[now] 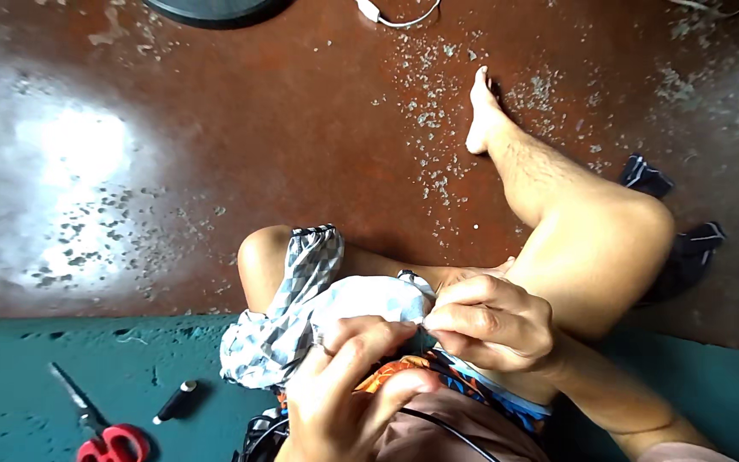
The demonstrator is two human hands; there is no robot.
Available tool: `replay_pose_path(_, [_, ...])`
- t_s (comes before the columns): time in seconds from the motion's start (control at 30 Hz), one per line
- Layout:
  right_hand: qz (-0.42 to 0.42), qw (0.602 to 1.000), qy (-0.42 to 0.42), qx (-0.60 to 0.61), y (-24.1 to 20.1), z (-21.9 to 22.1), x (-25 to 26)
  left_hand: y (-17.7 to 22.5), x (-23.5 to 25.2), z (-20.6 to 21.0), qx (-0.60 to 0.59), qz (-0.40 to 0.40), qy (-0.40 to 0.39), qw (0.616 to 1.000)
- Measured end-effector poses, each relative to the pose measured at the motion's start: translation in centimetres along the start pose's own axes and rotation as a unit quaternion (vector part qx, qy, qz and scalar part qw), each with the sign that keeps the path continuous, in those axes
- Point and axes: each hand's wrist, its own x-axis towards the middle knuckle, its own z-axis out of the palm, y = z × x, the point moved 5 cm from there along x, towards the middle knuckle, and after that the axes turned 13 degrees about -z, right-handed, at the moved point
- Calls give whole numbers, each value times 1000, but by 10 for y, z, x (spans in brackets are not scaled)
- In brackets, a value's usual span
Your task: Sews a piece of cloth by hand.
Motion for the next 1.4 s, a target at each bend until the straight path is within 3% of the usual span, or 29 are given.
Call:
replay_pose_path(0.2, [-16,1000,-2,4,0,0,-1,-10,21,-16,-47,-78,-75,993])
replay_pose_path(0.37, [-18,1000,-6,-9,1,-1,-2,-8,30,-3,-95,-79,-124,984])
replay_pose_path(0.87, [-25,1000,-8,-2,1,-3,-3,-7,33,-2,-135,-93,-140,976])
replay_pose_path(1.2, [-31,1000,2,-4,0,-4,-2,3,40,-21,-243,-76,-145,956])
replay_pose_path(1.4, [-36,999,7,0,0,-4,-2,0,38,-22,-140,-68,-125,980])
